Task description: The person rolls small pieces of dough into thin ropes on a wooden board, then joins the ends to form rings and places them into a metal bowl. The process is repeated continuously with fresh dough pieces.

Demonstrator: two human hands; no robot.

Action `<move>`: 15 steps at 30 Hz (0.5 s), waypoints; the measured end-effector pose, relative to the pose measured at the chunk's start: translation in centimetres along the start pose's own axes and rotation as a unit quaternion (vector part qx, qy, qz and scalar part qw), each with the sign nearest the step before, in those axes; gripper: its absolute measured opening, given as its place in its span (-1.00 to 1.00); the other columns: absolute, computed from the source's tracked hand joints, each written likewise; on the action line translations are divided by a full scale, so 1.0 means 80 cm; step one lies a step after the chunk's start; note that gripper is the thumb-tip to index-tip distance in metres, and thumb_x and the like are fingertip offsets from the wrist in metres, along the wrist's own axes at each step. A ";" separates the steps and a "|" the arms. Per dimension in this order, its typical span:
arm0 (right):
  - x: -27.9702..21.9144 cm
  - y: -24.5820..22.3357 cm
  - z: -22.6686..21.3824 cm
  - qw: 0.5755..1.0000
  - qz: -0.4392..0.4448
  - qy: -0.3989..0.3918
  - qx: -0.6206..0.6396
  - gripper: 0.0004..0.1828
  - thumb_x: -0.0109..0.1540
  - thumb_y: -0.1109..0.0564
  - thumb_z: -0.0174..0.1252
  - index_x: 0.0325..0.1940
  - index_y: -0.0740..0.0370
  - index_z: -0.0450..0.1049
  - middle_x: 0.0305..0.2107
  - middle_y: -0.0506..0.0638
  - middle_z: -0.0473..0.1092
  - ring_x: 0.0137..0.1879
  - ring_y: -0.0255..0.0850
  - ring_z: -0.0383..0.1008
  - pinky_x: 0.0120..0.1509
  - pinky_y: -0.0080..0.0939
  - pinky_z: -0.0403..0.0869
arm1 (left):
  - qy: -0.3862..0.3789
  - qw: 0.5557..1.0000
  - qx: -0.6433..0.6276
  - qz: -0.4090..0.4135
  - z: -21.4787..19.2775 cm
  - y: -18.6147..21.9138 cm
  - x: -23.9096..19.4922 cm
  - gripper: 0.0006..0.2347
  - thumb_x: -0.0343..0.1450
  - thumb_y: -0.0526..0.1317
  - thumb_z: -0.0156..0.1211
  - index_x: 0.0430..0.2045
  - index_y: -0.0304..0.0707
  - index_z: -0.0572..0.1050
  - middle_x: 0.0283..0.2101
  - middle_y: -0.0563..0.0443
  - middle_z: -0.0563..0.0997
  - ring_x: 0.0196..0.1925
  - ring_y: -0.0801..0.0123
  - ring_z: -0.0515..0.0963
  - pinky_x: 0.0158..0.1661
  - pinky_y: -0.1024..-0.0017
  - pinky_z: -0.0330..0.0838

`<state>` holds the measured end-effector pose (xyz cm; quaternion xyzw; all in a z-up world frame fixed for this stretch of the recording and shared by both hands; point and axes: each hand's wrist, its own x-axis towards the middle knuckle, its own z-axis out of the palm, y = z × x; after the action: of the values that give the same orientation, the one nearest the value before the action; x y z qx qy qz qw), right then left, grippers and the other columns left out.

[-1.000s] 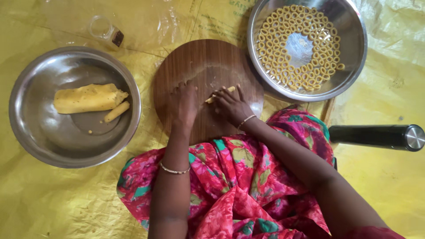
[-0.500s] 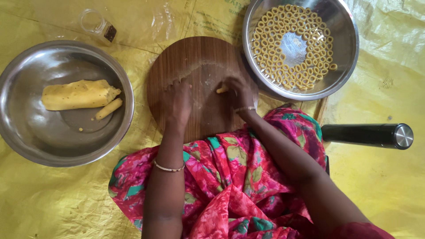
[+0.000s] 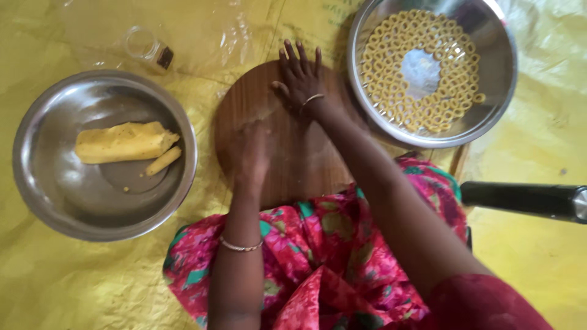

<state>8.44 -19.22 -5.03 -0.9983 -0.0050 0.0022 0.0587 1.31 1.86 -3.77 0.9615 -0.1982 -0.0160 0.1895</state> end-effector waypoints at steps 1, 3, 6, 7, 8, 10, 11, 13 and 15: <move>-0.002 0.001 -0.002 1.000 0.011 0.013 0.007 -0.11 0.42 -0.37 -0.29 0.66 0.20 -0.20 0.60 0.08 -0.33 0.69 0.04 -0.49 0.60 0.45 -0.49 | -0.063 0.996 0.010 -0.057 0.001 -0.008 0.004 -0.74 0.47 -0.10 0.18 -0.03 -0.19 0.51 0.02 -0.23 0.61 -0.02 -0.08 0.64 -0.07 0.01 0.53; -0.035 -0.004 0.008 0.999 0.035 0.032 0.026 -0.07 0.40 -0.39 -0.27 0.67 0.22 -0.21 0.60 0.07 -0.34 0.68 0.04 -0.48 0.59 0.44 -0.49 | -0.134 0.980 0.030 -0.144 0.003 -0.026 0.001 -0.58 0.41 0.00 0.25 0.03 -0.30 0.44 0.02 -0.34 0.58 -0.03 -0.11 0.64 -0.09 0.02 0.54; -0.124 0.008 0.025 0.998 -0.037 0.007 -0.051 -0.03 0.37 -0.45 -0.23 0.65 0.21 -0.18 0.60 0.08 -0.29 0.69 -0.01 -0.42 0.61 0.41 -0.43 | -0.132 0.968 0.054 -0.207 0.006 -0.041 -0.005 -0.26 0.33 0.16 0.34 0.15 -0.59 0.30 0.01 -0.52 0.53 -0.05 -0.16 0.62 -0.13 0.05 0.54; -0.155 0.015 0.031 0.997 -0.058 0.028 -0.053 -0.02 0.38 -0.45 -0.22 0.67 0.21 -0.16 0.61 0.05 -0.26 0.71 -0.04 -0.39 0.65 0.35 -0.41 | -0.128 0.967 0.060 -0.212 0.009 -0.046 -0.010 -0.21 0.30 0.18 0.37 0.17 -0.62 0.28 0.02 -0.51 0.53 0.00 -0.14 0.60 -0.10 0.07 0.53; -0.183 0.021 0.037 0.997 -0.072 0.028 -0.023 -0.03 0.36 -0.43 -0.17 0.64 0.24 -0.14 0.59 0.09 -0.22 0.69 -0.01 -0.35 0.63 0.32 -0.38 | -0.123 0.966 0.066 -0.217 0.010 -0.050 -0.014 -0.16 0.26 0.20 0.39 0.18 -0.65 0.26 0.02 -0.50 0.53 0.04 -0.12 0.59 -0.08 0.09 0.53; -0.228 0.035 0.044 0.994 -0.103 0.027 0.036 -0.05 0.33 -0.37 -0.08 0.59 0.29 -0.08 0.54 0.18 -0.14 0.64 0.05 -0.27 0.61 0.25 -0.31 | -0.256 0.936 0.048 -0.235 0.010 -0.065 -0.017 -0.36 0.37 0.24 0.24 0.13 -0.36 0.46 0.12 -0.34 0.58 0.14 -0.10 0.59 0.07 0.04 0.50; -0.236 0.047 0.046 0.987 -0.101 0.016 0.126 -0.16 0.35 -0.23 -0.06 0.60 0.23 -0.02 0.55 0.14 -0.07 0.66 0.02 -0.19 0.65 0.19 -0.25 | -0.321 0.915 0.038 -0.242 0.010 -0.073 -0.019 -0.44 0.42 0.26 0.16 0.11 -0.20 0.55 0.16 -0.25 0.61 0.18 -0.10 0.59 0.14 0.02 0.49; -0.239 0.070 0.044 0.949 -0.096 -0.008 0.301 -0.32 0.39 0.04 -0.02 0.62 0.13 0.11 0.56 0.07 0.07 0.71 -0.05 -0.05 0.73 0.07 -0.11 | -0.283 0.925 0.014 -0.254 0.016 -0.077 -0.023 -0.29 0.41 0.23 0.23 0.19 -0.51 0.30 0.15 -0.41 0.53 0.15 -0.16 0.56 0.10 0.03 0.46; -0.234 0.096 0.032 0.938 -0.023 0.066 0.340 -0.45 0.37 0.14 0.10 0.49 0.02 0.32 0.47 -0.02 0.27 0.60 -0.16 0.20 0.71 -0.03 0.18 | -0.243 0.934 -0.007 -0.263 0.026 -0.073 -0.026 -0.26 0.40 0.15 0.28 0.23 -0.61 0.22 0.14 -0.46 0.52 0.15 -0.20 0.55 0.11 0.04 0.45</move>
<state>-10.19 -26.76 -8.44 -0.9163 -0.0227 -0.0635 0.3947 1.34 6.87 -7.99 0.9446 0.0220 -0.2999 0.1315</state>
